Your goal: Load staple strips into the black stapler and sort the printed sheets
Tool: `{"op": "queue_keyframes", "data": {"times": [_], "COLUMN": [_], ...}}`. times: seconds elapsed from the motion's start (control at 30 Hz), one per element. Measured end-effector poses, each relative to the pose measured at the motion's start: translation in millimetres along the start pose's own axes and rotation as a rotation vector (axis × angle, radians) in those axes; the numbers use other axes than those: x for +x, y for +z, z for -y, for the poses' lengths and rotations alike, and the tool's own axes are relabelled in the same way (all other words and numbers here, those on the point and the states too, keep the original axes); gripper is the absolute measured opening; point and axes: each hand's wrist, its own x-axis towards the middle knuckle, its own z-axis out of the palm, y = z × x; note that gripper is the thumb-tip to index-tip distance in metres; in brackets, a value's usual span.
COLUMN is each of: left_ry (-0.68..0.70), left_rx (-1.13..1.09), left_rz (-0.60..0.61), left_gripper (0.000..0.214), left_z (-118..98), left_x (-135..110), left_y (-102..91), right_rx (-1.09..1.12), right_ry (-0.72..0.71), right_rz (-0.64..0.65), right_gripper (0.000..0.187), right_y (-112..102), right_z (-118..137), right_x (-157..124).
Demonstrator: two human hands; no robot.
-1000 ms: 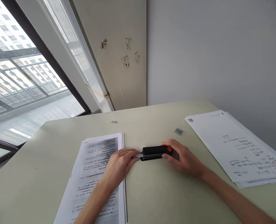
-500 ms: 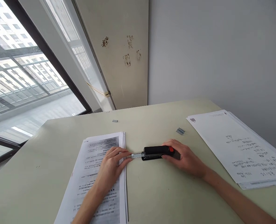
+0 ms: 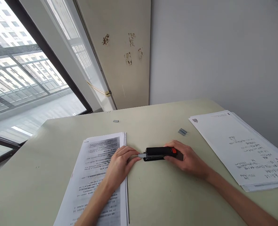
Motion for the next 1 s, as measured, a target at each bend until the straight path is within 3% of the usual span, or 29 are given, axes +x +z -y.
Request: {"op": "queue_keyframes", "data": {"times": [0.33, 0.63, 1.0], "left_ry": [0.092, 0.079, 0.059], "left_rx": [0.020, -0.075, -0.114], "left_rz": [-0.035, -0.023, -0.046], "left_gripper": [0.017, 0.010, 0.009], "left_z": [-12.2, -17.6, -16.0], "left_x": [7.1, 13.1, 13.6], "left_y": [12.8, 25.8, 28.3], "right_rx": [0.056, 0.089, 0.063], "right_ry": [-0.018, -0.013, -0.001], "right_rz": [-0.003, -0.010, -0.021], "right_gripper": [0.013, 0.010, 0.010], "right_y": [0.8, 0.4, 0.9], "right_z": [-3.1, -1.2, -0.9], "right_x": [1.2, 1.9, 2.2]}}
